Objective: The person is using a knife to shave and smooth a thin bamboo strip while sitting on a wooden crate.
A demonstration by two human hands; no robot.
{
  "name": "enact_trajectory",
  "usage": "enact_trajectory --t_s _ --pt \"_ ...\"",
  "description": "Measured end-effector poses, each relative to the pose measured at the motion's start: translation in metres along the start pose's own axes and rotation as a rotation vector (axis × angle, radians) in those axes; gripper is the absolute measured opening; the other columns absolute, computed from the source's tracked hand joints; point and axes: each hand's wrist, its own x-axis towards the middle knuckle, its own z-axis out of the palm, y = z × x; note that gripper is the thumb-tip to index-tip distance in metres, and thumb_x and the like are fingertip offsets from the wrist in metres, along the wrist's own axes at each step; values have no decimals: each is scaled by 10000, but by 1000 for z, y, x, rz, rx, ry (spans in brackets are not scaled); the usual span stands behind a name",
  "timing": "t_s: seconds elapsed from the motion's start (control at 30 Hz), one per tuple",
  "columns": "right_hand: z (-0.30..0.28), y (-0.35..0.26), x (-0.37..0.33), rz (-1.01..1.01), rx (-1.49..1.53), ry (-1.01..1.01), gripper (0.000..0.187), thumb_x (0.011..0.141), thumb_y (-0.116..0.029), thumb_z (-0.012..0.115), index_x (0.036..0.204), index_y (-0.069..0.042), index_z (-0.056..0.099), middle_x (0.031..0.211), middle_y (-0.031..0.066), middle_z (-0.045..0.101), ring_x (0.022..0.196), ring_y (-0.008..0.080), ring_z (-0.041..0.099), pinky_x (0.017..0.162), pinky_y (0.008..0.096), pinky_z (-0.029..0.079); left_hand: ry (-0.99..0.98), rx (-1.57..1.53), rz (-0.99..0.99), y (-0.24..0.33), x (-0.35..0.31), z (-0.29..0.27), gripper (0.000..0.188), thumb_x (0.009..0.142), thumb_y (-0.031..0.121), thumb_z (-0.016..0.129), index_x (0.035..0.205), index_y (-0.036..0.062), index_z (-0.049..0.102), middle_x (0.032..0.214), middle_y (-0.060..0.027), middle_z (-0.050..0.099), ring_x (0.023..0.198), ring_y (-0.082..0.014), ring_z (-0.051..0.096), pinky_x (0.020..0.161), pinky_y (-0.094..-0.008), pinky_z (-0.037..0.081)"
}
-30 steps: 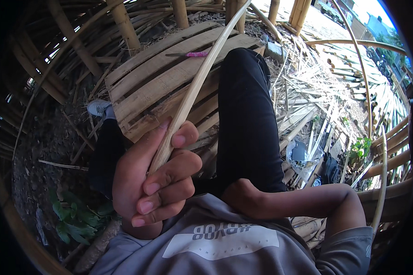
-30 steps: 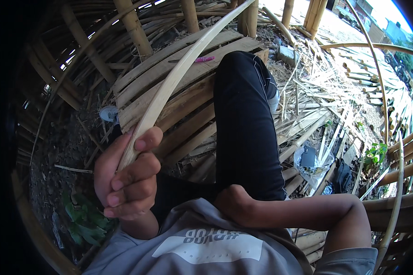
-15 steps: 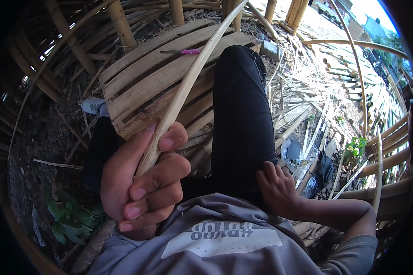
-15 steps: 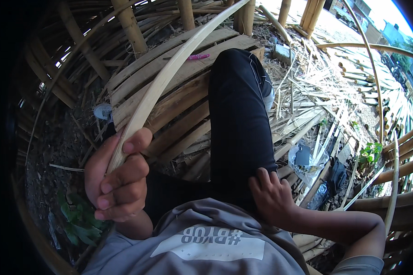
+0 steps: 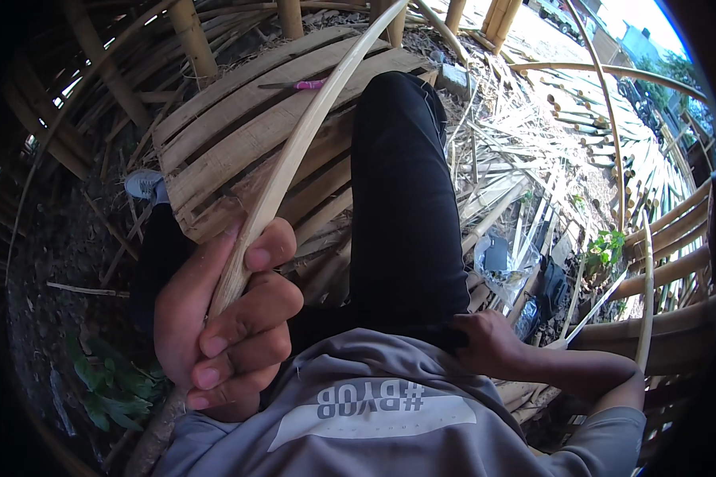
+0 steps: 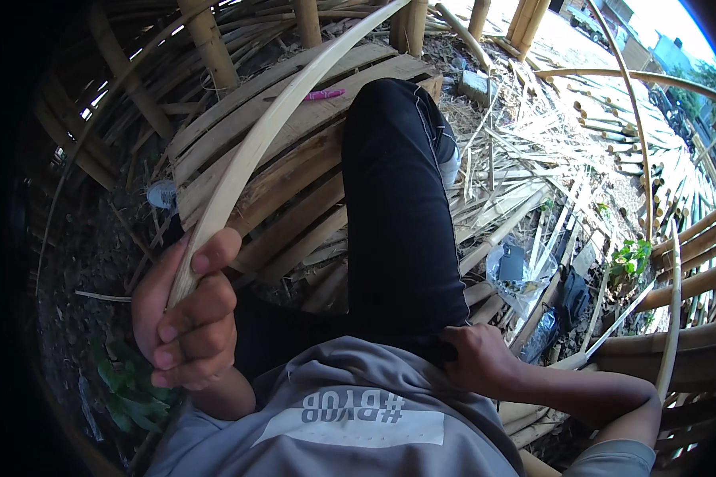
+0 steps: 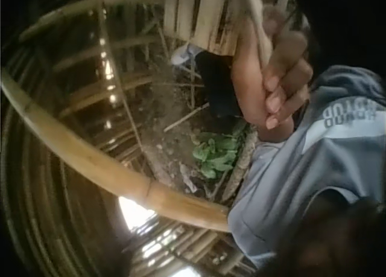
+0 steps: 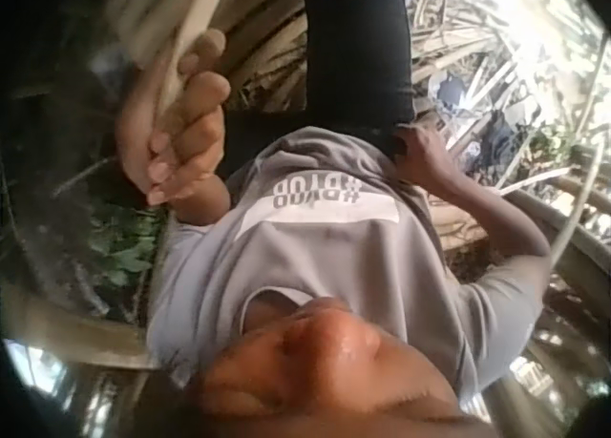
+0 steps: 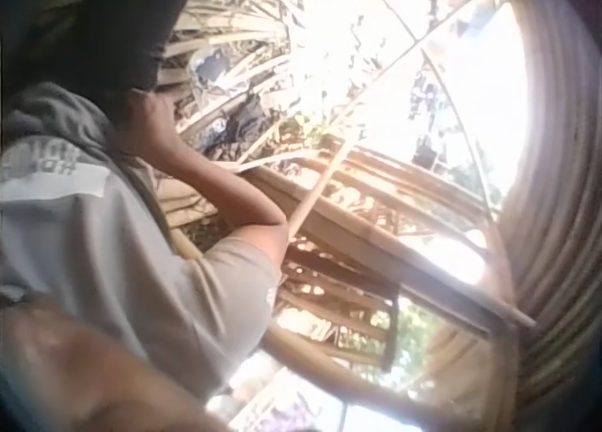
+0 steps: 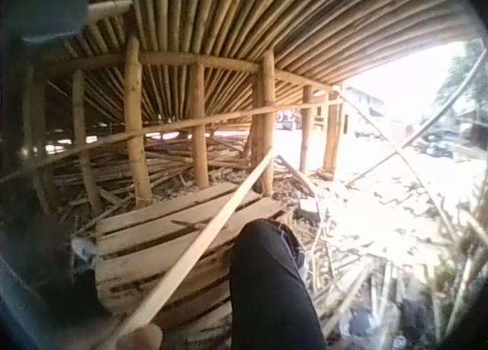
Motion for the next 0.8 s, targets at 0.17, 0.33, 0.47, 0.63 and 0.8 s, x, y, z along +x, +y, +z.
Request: enact_trajectory --t_s 0.17,0.33,0.47,0.63,0.8 --pt "1 12 18 262 519 -262 236 803 -135 631 963 31 683 791 147 689 709 205 666 659 348 518 65 29 -23 1 -2 2 307 1052 413 192 988 134 302 529 -48 388 318 -128 411 209 -249 393" --pt "0 41 26 341 656 -603 367 903 -300 540 951 33 686 824 54 676 703 154 608 633 328 498 63 -8 -52 -1 12 -3 312 1053 412 189 993 129 307 539 -50 396 322 -128 413 213 -250 402" --pt "-23 3 -8 327 476 -554 591 939 -522 503 827 32 675 747 94 662 668 151 606 576 375 469 37 -27 -91 -3 14 -10 308 1055 394 183 1004 117 307 562 -60 414 340 -135 433 221 -252 417" --pt "-31 -10 -4 285 310 -652 667 932 -596 505 761 28 665 677 147 631 690 163 613 623 380 464 55 -51 -105 4 16 -8 303 1056 375 172 1004 106 302 572 -62 420 349 -133 436 226 -248 421" --pt "-15 33 20 146 477 -626 575 968 -514 506 823 13 687 684 123 634 678 184 600 657 359 486 36 -55 -149 5 22 -11 297 1056 369 172 1002 103 295 575 -62 422 351 -124 429 232 -246 426"
